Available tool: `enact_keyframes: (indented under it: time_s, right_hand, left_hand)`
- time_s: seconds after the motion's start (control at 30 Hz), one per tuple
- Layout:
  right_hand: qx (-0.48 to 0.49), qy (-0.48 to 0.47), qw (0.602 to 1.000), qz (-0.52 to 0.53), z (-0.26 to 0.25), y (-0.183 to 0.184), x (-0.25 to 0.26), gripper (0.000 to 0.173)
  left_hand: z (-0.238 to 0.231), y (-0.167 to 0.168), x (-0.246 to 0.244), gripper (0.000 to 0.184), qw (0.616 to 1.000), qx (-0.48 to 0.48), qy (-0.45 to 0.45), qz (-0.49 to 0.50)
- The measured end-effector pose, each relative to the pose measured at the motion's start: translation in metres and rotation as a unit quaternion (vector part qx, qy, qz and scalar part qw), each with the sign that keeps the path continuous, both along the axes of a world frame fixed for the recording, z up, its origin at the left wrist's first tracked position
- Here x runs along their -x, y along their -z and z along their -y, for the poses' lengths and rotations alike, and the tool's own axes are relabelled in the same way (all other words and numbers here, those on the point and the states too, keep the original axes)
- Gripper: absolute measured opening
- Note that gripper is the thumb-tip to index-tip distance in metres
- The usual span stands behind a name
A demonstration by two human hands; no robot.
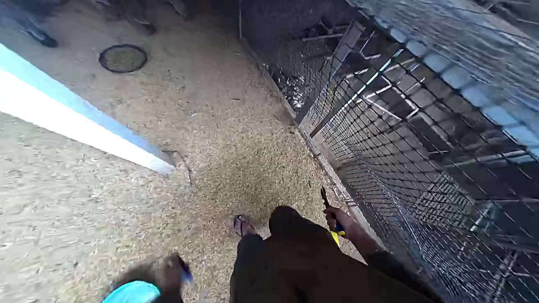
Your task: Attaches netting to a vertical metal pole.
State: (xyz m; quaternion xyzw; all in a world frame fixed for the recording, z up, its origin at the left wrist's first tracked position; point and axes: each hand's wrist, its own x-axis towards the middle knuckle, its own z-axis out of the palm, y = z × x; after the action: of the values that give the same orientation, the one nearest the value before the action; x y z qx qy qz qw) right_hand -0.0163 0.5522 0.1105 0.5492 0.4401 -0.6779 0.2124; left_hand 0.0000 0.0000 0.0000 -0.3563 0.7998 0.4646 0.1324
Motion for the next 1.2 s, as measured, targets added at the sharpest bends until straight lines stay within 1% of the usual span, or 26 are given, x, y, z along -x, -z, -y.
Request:
enact_keyframes:
  time_s: [0.03, 0.07, 0.13, 0.17, 0.2, 0.27, 0.3, 0.33, 0.37, 0.43, 0.47, 0.5, 0.53, 0.57, 0.63, 0.7, 0.77, 0.87, 0.97, 1.0, 1.03, 1.1, 1.17, 1.2]
  right_hand:
    - [-0.006, 0.002, 1.000, 0.004, 0.002, -0.007, 0.013, 0.018]
    - [-0.014, 0.006, 1.000, 0.011, 0.004, -0.012, 0.026, 0.018]
    - [-0.033, 0.012, 0.999, 0.031, 0.007, -0.009, 0.053, 0.018]
    - [-0.042, 0.013, 0.998, 0.045, 0.008, -0.003, 0.070, 0.017]
    - [-0.049, 0.014, 0.997, 0.064, 0.008, 0.004, 0.087, 0.015]
    - [-0.054, 0.010, 0.994, 0.098, 0.006, 0.023, 0.125, 0.014]
    - [-0.053, -0.009, 0.992, 0.111, 0.006, 0.034, 0.149, 0.015]
    - [-0.058, -0.036, 0.990, 0.125, 0.005, 0.048, 0.175, 0.016]
    - [-0.068, -0.079, 0.985, 0.139, 0.003, 0.063, 0.202, 0.019]
    - [-0.107, -0.199, 0.956, 0.189, -0.006, 0.078, 0.256, 0.026]
    - [-0.123, -0.256, 0.938, 0.199, -0.010, 0.093, 0.295, 0.031]
    - [-0.132, -0.298, 0.925, 0.195, -0.013, 0.119, 0.338, 0.035]
    - [-0.137, -0.323, 0.917, 0.188, -0.020, 0.145, 0.372, 0.037]
    - [-0.139, -0.326, 0.916, 0.190, -0.027, 0.162, 0.394, 0.037]
    - [-0.153, -0.288, 0.924, 0.197, -0.034, 0.200, 0.444, 0.030]
    - [-0.151, -0.256, 0.936, 0.186, -0.032, 0.236, 0.497, 0.028]
    - [-0.141, -0.241, 0.941, 0.191, -0.031, 0.273, 0.540, 0.027]
    - [-0.140, -0.226, 0.944, 0.195, -0.048, 0.342, 0.591, 0.030]
    - [-0.121, -0.226, 0.942, 0.215, -0.065, 0.412, 0.614, 0.030]
    - [-0.121, -0.228, 0.942, 0.214, -0.078, 0.431, 0.625, 0.030]
    - [-0.120, -0.230, 0.942, 0.213, -0.091, 0.448, 0.631, 0.030]
    - [-0.110, -0.238, 0.939, 0.223, -0.107, 0.480, 0.633, 0.031]
    - [-0.118, -0.264, 0.928, 0.234, -0.130, 0.512, 0.652, 0.032]
    - [-0.122, -0.281, 0.921, 0.241, -0.141, 0.524, 0.656, 0.032]
  left_hand:
    - [0.026, -0.009, 0.076, 0.056, 1.000, -0.016, -0.002, -0.023]
    - [0.039, -0.032, 0.150, 0.054, 0.998, -0.026, 0.009, -0.050]
    - [0.043, -0.086, 0.272, 0.049, 0.990, -0.026, 0.067, -0.122]
    - [0.037, -0.105, 0.323, 0.047, 0.985, -0.029, 0.079, -0.153]
    - [0.028, -0.116, 0.367, 0.046, 0.980, -0.036, 0.080, -0.176]
    - [-0.001, -0.119, 0.438, 0.044, 0.974, -0.052, 0.071, -0.207]
    - [-0.023, -0.117, 0.467, 0.043, 0.972, -0.072, 0.065, -0.215]
    - [-0.047, -0.107, 0.492, 0.041, 0.969, -0.102, 0.059, -0.218]
    - [-0.072, -0.088, 0.512, 0.038, 0.966, -0.136, 0.058, -0.212]
    - [-0.135, -0.033, 0.524, 0.034, 0.963, -0.210, 0.046, -0.162]
    - [-0.168, -0.007, 0.535, 0.032, 0.959, -0.243, 0.030, -0.142]
    - [-0.200, 0.018, 0.555, 0.032, 0.956, -0.264, 0.018, -0.126]
    - [-0.231, 0.038, 0.569, 0.031, 0.954, -0.282, 0.012, -0.102]
    - [-0.261, 0.055, 0.570, 0.031, 0.952, -0.300, 0.007, -0.067]
    - [-0.305, 0.078, 0.584, 0.033, 0.943, -0.331, 0.030, -0.016]
    - [-0.333, 0.093, 0.613, 0.032, 0.936, -0.346, 0.068, 0.003]
    - [-0.352, 0.113, 0.646, 0.030, 0.933, -0.342, 0.110, 0.020]
    - [-0.385, 0.169, 0.699, 0.032, 0.923, -0.349, 0.160, 0.041]
    - [-0.409, 0.225, 0.739, 0.034, 0.914, -0.353, 0.190, 0.071]
    - [-0.420, 0.236, 0.760, 0.034, 0.908, -0.351, 0.222, 0.063]
    - [-0.429, 0.239, 0.782, 0.033, 0.898, -0.343, 0.273, 0.045]
    - [-0.437, 0.242, 0.825, 0.030, 0.863, -0.305, 0.402, -0.019]
    - [-0.451, 0.258, 0.863, 0.029, 0.828, -0.242, 0.501, -0.073]
    - [-0.459, 0.263, 0.876, 0.029, 0.806, -0.213, 0.547, -0.082]
